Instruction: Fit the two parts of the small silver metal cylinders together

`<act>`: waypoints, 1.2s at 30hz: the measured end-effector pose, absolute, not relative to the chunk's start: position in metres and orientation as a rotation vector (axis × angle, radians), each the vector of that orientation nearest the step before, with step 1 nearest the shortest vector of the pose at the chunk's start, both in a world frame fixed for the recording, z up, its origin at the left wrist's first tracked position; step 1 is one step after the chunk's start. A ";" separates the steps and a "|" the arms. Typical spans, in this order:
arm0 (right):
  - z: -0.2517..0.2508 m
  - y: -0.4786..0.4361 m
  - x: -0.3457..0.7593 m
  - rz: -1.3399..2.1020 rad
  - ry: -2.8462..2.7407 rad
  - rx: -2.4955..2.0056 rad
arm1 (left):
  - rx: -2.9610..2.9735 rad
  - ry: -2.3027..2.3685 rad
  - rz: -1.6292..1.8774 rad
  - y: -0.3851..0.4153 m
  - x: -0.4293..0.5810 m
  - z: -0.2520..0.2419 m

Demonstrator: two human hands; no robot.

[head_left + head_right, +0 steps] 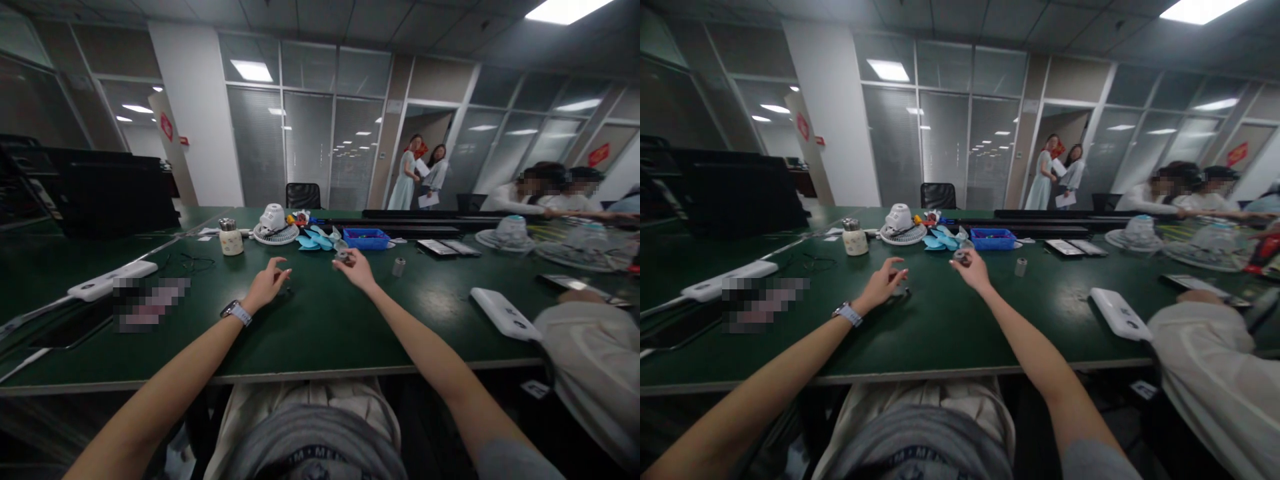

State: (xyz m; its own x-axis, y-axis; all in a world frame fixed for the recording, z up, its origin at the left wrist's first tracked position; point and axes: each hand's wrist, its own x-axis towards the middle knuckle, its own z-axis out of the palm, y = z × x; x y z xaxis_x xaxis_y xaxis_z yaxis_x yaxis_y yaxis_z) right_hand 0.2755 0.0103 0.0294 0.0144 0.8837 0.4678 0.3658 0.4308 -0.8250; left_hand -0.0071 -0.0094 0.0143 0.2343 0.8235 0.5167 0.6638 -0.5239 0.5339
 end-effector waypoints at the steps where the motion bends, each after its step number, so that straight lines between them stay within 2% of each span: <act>1: 0.037 0.017 0.294 0.408 -1.544 -1.256 | 2.300 1.419 1.160 -0.009 -0.007 0.015; 4: 0.051 0.033 0.346 0.028 -1.412 -1.653 | 2.290 1.455 1.166 -0.009 -0.008 0.015; 7: 0.050 0.043 0.374 -0.014 -1.413 -1.923 | 2.283 1.492 1.137 -0.008 -0.008 0.014; 11: 0.034 0.049 0.379 -0.009 -1.517 -2.070 | 2.273 1.497 1.127 -0.006 -0.010 0.012; 18: 0.031 0.042 0.377 -0.063 -1.566 -2.105 | 2.260 1.520 1.164 -0.007 -0.010 0.014; 23: 0.050 0.018 0.316 -0.326 -1.756 -1.718 | 2.208 1.639 1.290 -0.009 -0.009 0.015; 26: 0.044 0.006 0.247 -0.009 -2.154 -1.359 | 2.148 1.723 1.388 -0.007 -0.010 0.014; 29: 0.029 0.002 0.188 0.352 -2.313 -1.257 | 2.083 1.756 1.449 -0.005 -0.013 0.013; 36: 0.015 0.000 0.160 0.390 -2.288 -1.345 | 2.084 1.723 1.436 -0.005 -0.012 0.014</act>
